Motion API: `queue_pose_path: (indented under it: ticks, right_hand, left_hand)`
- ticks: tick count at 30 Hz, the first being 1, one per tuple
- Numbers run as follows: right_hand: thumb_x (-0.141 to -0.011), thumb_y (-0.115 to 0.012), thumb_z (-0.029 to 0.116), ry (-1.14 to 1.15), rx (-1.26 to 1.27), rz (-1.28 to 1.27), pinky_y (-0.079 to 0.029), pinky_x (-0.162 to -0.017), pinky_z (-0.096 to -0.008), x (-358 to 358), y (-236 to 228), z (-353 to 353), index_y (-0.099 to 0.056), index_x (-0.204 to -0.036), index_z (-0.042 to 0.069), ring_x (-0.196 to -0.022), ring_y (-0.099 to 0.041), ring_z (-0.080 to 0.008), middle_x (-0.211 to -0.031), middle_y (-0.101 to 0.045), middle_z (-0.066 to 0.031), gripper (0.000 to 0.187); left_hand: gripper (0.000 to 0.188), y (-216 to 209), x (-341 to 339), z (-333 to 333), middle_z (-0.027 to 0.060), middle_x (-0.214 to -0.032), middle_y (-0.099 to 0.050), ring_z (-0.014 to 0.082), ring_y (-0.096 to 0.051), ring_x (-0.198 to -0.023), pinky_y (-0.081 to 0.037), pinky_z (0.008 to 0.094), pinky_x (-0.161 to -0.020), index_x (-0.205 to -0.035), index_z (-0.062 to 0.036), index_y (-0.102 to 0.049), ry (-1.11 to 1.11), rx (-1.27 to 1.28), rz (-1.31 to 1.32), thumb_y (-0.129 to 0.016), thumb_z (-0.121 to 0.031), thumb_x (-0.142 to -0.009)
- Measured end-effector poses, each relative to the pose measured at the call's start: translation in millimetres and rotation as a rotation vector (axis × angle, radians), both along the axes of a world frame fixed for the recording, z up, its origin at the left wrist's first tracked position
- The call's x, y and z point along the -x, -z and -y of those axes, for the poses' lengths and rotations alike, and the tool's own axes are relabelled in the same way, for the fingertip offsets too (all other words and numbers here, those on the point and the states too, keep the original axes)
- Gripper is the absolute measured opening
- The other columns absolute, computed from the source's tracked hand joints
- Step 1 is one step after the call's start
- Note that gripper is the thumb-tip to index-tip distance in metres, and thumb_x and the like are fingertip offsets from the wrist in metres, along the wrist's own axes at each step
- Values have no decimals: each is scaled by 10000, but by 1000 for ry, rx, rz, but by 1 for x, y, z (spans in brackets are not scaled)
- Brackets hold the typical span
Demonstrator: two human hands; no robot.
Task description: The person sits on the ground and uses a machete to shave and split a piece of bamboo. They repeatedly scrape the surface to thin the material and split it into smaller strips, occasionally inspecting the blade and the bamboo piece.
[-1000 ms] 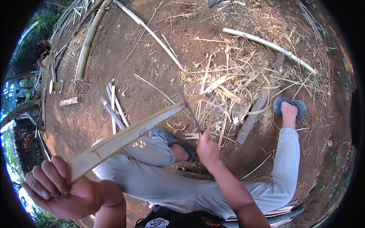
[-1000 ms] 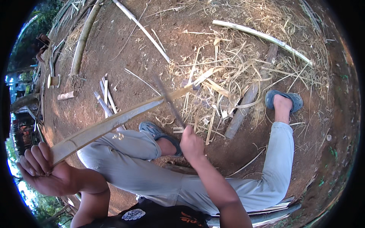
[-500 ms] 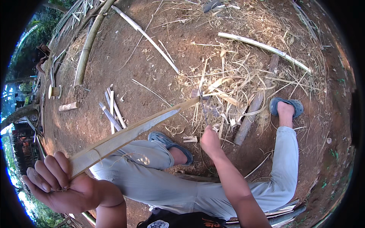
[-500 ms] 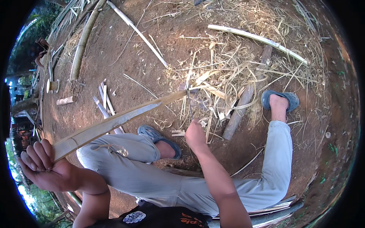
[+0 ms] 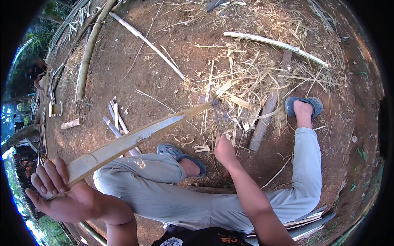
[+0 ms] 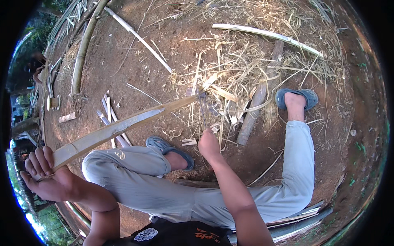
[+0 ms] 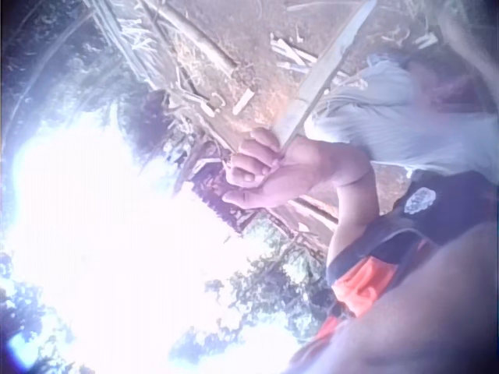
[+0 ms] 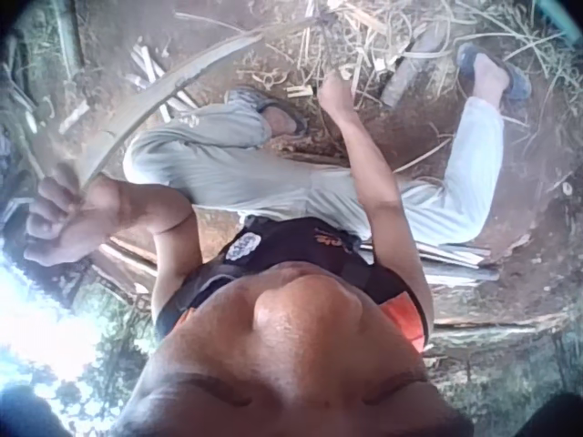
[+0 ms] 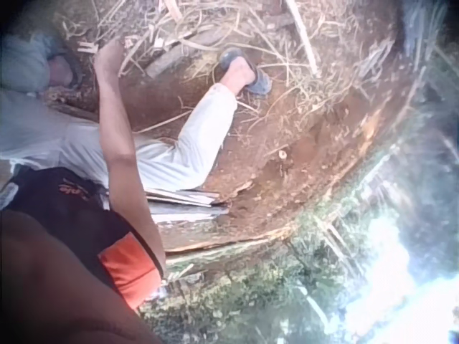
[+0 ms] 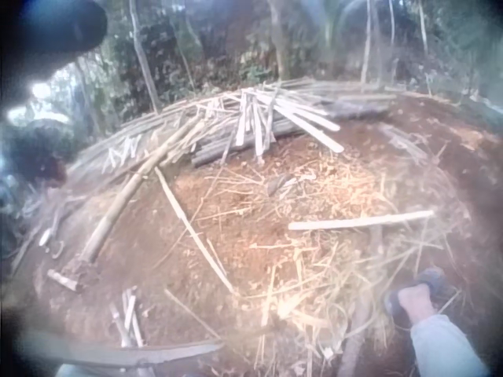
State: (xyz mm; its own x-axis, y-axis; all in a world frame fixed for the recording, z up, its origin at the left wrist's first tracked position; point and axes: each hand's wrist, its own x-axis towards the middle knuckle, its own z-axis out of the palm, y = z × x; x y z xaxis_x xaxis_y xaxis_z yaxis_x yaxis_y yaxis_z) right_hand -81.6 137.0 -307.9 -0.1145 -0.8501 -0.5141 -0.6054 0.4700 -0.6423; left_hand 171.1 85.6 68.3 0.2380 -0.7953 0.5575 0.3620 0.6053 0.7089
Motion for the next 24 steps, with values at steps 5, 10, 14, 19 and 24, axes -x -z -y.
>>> queue_pose_path:
  ticks: [5, 10, 14, 19, 24]
  right_hand:
    - [-986, -449, 125, 39, 36, 25, -509, -695, -567, -21, -38, -9, -505, -1028, -76, -760, -649, -485, -760, -644, -303, 213]
    - [-1023, -450, 184, -113, 219, 112, -516, -576, -522, -27, -109, -23, -512, -1002, -48, -654, -649, -436, -692, -632, -257, 240]
    - [-1001, -519, 202, -181, 499, 293, -535, -532, -471, -43, -171, -34, -547, -1071, -6, -603, -651, -385, -837, -648, -233, 221]
    - [-975, -568, 180, -251, 540, 212, -525, -550, -473, -41, -154, -35, -548, -1063, -30, -646, -665, -388, -736, -652, -217, 229]
    - [-994, -547, 190, -148, 260, -56, -482, -479, -490, -15, -110, -22, -557, -976, -2, -525, -617, -404, -579, -590, -204, 193]
  left_hand:
    - [241, 11, -9, 2, 40, -728, -344, 167, -351, -642, -312, 336, -650, -783, -86, -371, -8, 25, -144, -488, -255, -908]
    - [283, 14, -14, 6, 49, -778, -398, 168, -421, -702, -347, 331, -689, -831, -78, -410, -35, 10, -113, -486, -313, -969]
    - [437, 24, -22, 5, 73, -817, -477, 183, -480, -640, -379, 330, -618, -786, -78, -459, -109, 190, 175, -494, -464, -988]
    - [543, 23, -16, 10, 42, -687, -465, 132, -410, -438, -345, 256, -436, -761, -92, -489, -116, 188, 137, -441, -587, -980]
    - [547, 22, -12, 12, 10, -593, -414, 101, -383, -403, -338, 233, -391, -760, -101, -478, -131, 159, 96, -438, -601, -979]
